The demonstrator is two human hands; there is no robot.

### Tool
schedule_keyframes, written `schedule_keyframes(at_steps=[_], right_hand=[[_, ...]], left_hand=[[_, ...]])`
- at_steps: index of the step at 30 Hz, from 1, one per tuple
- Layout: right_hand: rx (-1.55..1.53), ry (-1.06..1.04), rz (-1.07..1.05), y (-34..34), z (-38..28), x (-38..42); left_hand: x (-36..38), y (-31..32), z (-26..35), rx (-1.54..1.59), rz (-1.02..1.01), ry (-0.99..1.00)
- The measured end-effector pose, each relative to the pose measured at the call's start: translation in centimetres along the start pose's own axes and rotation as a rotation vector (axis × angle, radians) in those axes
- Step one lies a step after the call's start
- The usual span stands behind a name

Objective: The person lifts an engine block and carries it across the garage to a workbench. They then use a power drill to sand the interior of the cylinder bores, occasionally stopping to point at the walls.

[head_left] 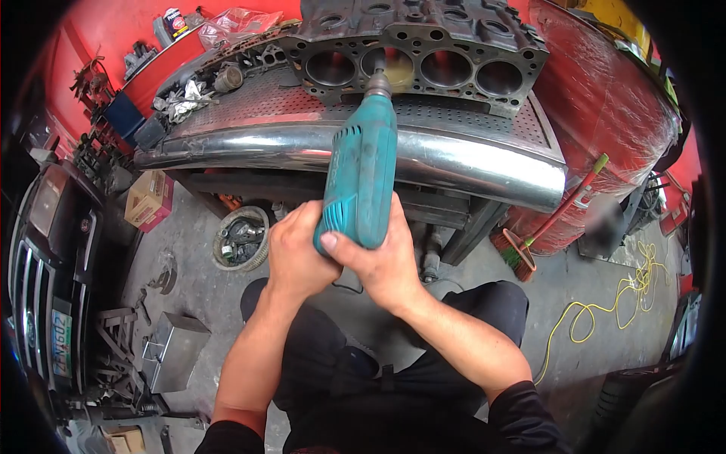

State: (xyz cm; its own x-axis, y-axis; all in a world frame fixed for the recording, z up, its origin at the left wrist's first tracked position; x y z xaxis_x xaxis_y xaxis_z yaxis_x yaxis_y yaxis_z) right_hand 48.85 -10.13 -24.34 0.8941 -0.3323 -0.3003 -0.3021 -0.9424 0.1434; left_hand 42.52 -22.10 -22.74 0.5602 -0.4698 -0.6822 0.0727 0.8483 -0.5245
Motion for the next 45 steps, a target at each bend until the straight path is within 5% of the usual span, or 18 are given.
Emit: schedule_keyframes(at_steps=[14, 45], right_hand=[[-0.054, 0.044, -0.011, 0.7, 0.0, 3.4], [-0.082, -0.077, 0.125, -2.9, 0.9, -9.9]], left_hand=[[2.6, -0.9, 1.5, -0.001, -0.036, -0.002], [-8.8, 4.3, -3.7, -0.044, -0.023, -0.197]])
Point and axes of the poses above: each hand's wrist, its own x-axis away from the middle knuckle, its own y-axis out of the palm, z = x × y, the point moved 2 cm from there along -x, towards the middle knuckle, and after that the axes turned 11 degrees about x, right-handed, at the moved point
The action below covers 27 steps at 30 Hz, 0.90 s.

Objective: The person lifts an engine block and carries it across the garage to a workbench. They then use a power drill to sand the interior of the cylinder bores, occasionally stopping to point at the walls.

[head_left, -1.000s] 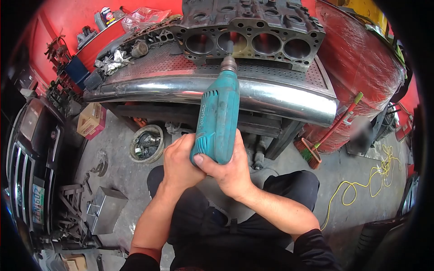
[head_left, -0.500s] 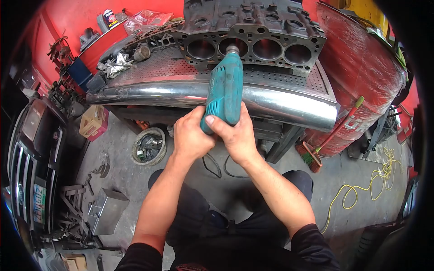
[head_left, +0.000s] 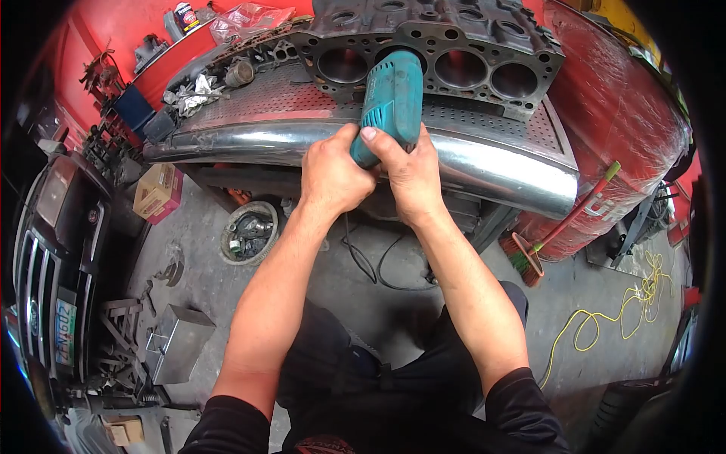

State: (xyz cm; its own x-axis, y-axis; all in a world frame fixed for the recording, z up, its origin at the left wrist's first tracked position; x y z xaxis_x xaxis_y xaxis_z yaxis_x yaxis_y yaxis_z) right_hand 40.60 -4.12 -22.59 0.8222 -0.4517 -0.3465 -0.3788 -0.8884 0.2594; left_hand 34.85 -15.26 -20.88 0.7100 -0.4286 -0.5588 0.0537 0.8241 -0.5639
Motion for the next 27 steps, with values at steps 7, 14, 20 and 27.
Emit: schedule_keyframes(at_steps=[7, 14, 20, 27], right_hand=[[0.031, -0.005, -0.013, 0.0, -0.5, 0.8], [0.065, 0.014, -0.057, 0.8, -0.4, 6.9], [0.070, 0.083, -0.094, 2.3, -1.3, 12.9], [0.054, 0.059, -0.110, 3.2, -1.9, 16.3]], left_hand=[[0.8, -0.3, 0.0, -0.009, -0.001, 0.029], [6.8, -2.1, 0.5, 0.081, 0.031, 0.120], [11.9, -5.1, 1.7, 0.030, -0.013, 0.198], [14.6, -6.7, 3.0, 0.033, -0.022, 0.210]])
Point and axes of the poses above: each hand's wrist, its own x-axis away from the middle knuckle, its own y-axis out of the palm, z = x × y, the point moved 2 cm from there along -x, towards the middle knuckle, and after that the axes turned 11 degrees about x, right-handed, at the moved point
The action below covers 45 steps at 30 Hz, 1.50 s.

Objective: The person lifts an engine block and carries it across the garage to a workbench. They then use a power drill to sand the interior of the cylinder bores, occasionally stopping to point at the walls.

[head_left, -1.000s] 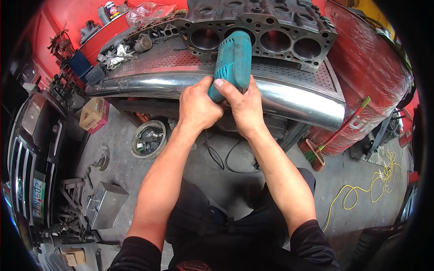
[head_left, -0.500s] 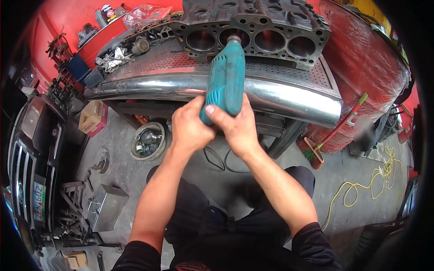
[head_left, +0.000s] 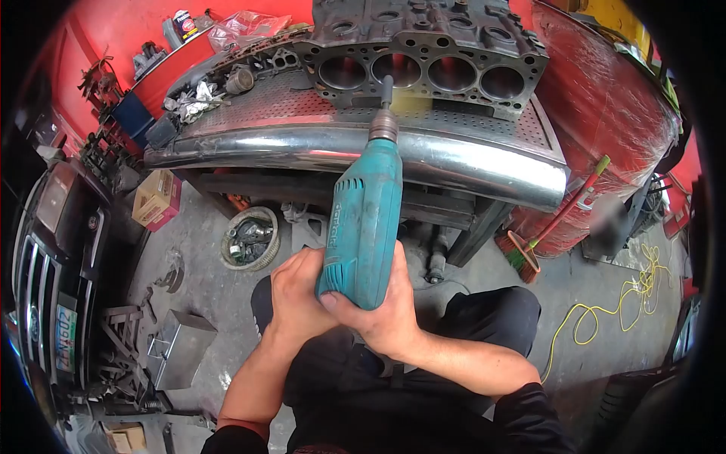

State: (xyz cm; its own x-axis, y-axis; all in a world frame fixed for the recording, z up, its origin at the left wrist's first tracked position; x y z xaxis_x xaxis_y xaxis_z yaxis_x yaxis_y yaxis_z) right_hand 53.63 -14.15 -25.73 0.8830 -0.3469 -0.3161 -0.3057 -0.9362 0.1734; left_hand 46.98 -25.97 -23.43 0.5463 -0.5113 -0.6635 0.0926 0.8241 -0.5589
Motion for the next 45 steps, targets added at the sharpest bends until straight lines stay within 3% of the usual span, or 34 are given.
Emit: schedule_keyframes(at_steps=[5, 14, 18, 19, 21, 22, 24, 30, 36, 40, 42, 43, 45], right_hand=[[0.016, 0.090, 0.012, -0.7, -0.5, -2.1], [-0.070, 0.020, 0.034, -2.3, 0.9, -7.3], [0.202, -0.020, 0.150, -3.3, 0.6, -8.4], [0.440, -0.020, 0.159, -4.0, -0.2, -8.6], [0.268, 0.056, 0.088, -4.1, 1.0, -9.1], [0.154, -0.012, 0.097, -3.6, 1.2, -9.4], [-0.069, 0.088, 0.056, -4.8, 4.4, -11.6], [-0.045, 0.218, -0.006, -6.0, 4.3, -13.1], [0.026, 0.147, 0.048, -5.4, 3.4, -11.4], [-0.027, 0.220, 0.016, -5.0, 4.5, -9.7], [0.125, -0.009, 0.110, -2.8, 2.5, -6.5], [0.190, 0.119, 0.098, -3.4, 3.2, -5.2], [0.328, 0.083, 0.129, -1.9, 1.0, -2.3]], left_hand=[[-1.6, 1.0, -1.2, 0.014, -0.007, -0.023], [-5.6, 3.3, -2.9, 0.058, 0.032, -0.164], [-6.8, 4.0, -3.7, 0.196, 0.005, -0.294], [-7.0, 3.9, -3.2, 0.195, -0.002, -0.259], [-7.5, 3.2, -2.8, -0.016, -0.020, -0.257], [-7.5, 3.4, -3.1, 0.027, 0.032, -0.162], [-8.0, 4.0, -4.2, 0.058, 0.045, -0.182], [-9.4, 6.2, -6.2, -0.017, -0.050, -0.249], [-8.4, 6.0, -5.6, -0.025, -0.043, -0.235], [-6.4, 3.3, -3.8, 0.063, -0.009, -0.171], [-4.9, 1.9, -2.6, 0.043, -0.024, -0.154], [-4.1, 1.3, -2.0, 0.069, -0.034, -0.154], [-1.9, 1.0, -2.0, 0.098, -0.011, -0.051]])
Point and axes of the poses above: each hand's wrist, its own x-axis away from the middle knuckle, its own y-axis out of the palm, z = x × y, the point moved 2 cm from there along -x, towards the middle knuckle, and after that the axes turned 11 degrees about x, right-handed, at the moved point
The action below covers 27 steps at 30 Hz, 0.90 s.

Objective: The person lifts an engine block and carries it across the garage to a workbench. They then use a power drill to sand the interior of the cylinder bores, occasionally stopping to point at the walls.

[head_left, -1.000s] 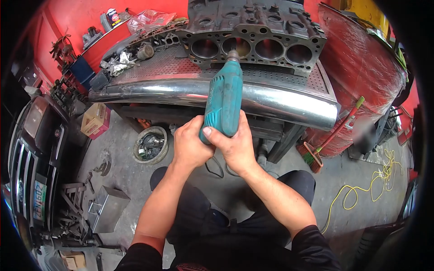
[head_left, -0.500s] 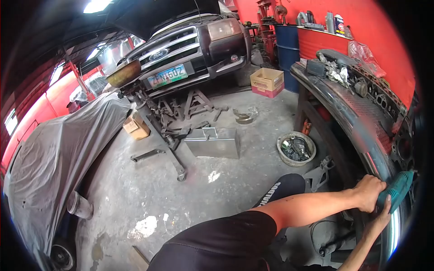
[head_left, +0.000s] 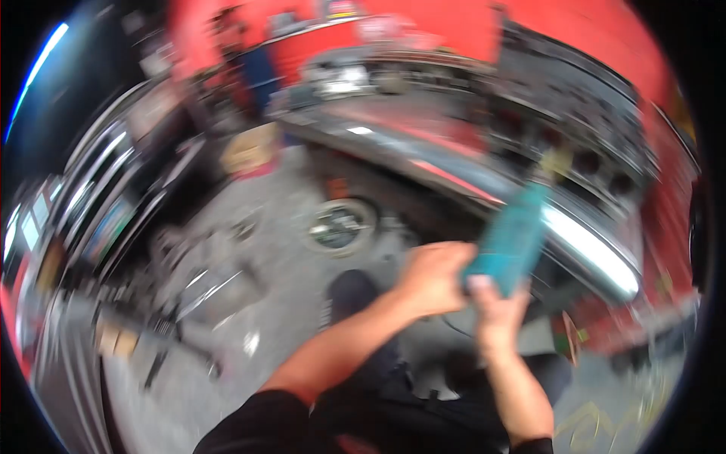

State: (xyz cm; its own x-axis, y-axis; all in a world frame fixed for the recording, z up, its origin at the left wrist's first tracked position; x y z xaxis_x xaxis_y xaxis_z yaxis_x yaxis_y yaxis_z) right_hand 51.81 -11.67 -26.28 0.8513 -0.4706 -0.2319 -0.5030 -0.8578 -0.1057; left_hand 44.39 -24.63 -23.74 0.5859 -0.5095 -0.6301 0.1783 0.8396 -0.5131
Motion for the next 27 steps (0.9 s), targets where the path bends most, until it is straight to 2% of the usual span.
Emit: schedule_keyframes(at_steps=[2, 6, 10, 15, 27], right_hand=[[-0.184, -0.036, -0.069, 0.7, -2.1, 1.7], [-0.349, -0.021, -0.149, 1.8, -0.4, 2.1], [-0.202, -0.037, -0.117, 1.2, -1.2, 1.9], [-0.188, -0.041, -0.084, 0.3, -1.4, -1.2], [-0.245, -0.096, -0.048, -0.8, -1.2, -8.0]], left_hand=[[1.6, -0.8, 0.5, -0.020, -0.028, 0.012], [2.0, -1.0, 1.1, -0.087, -0.029, -0.012], [1.7, -0.9, 1.4, -0.079, -0.018, -0.006], [-0.7, 0.6, 0.3, 0.000, 0.040, -0.032], [-6.5, 2.8, -2.3, 0.017, 0.035, -0.182]])
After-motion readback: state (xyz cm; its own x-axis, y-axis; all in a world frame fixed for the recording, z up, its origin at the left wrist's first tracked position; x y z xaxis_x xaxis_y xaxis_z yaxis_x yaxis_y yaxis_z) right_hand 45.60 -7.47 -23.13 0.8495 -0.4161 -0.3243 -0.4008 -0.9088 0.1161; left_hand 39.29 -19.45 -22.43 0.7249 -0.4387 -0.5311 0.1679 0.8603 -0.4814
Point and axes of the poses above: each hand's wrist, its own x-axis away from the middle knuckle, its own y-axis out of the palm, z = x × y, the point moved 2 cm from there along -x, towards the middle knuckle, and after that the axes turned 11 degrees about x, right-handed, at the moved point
